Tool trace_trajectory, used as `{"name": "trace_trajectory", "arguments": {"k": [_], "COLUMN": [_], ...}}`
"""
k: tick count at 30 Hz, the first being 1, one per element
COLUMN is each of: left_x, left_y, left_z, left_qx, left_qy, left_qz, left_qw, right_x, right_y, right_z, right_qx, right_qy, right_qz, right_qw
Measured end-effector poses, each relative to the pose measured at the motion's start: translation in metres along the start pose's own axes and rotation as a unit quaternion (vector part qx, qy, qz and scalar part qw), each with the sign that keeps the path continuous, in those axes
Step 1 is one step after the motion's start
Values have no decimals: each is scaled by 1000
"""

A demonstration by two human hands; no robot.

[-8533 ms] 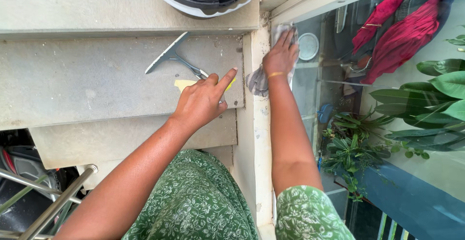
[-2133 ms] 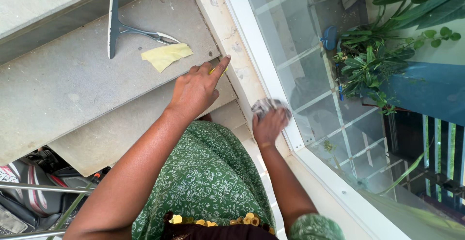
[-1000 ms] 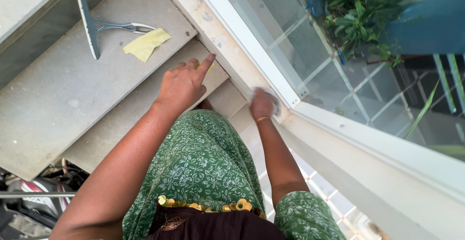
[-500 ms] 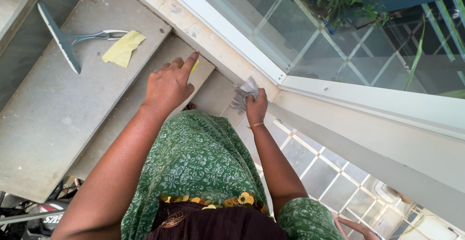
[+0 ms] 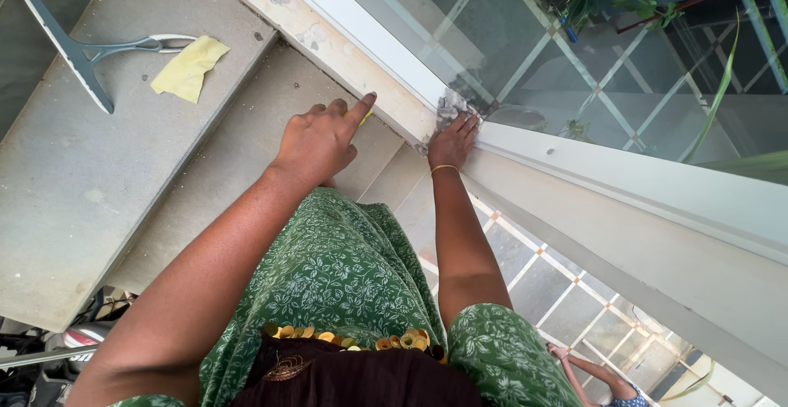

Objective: The person cleans a window and its frame using a cloth and a spray bottle. The person sprays the frame and glass, wipes the edges and surfaces with the cloth, and wipes the inner track of the window frame.

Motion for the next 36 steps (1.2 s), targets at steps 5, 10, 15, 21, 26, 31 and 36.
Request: {"name": "trace_trajectory", "arguments": {"k": [5,10,15,21,26,31,36], "left_x": [6,6,3,6,9,16,15], "left_y": [-6,-9,-2,-3,-10,-21,-28], "left_z": [-2,3,5,5,1,-2,-19], "left_qx": [9,4,-8,-9,6,15,-22], "left_qy": [1,5,23,-9,4,3,33], "left_qz": [-8,0,15,9,-3,-23,-15], "left_qw": [1000,1000,1000,1000,1000,1000,999], "right_x": [0,-25,-58,-86,-74,-49,-13], "right_y": [-5,1,-15,-31,-24,-29,-12], "right_z": [2,38,68,18,47,93,56], "right_qx": [-165,64,134,466,478,263,188], "right_qy": [40,110,79,219,117,-128,-89], "right_qz": [47,80,67,-132,-137,-180,-175], "right_qw": [984,989,986,847,860,939,962]}}
Point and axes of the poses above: each hand's wrist, its own x-axis towards the middle knuckle, its own z-axis out of the back of the hand, y = z × x, the point moved 8 cm from there along x, towards the middle knuckle, and after that the axes turned 9 degrees about -y, right-handed, at the moved point
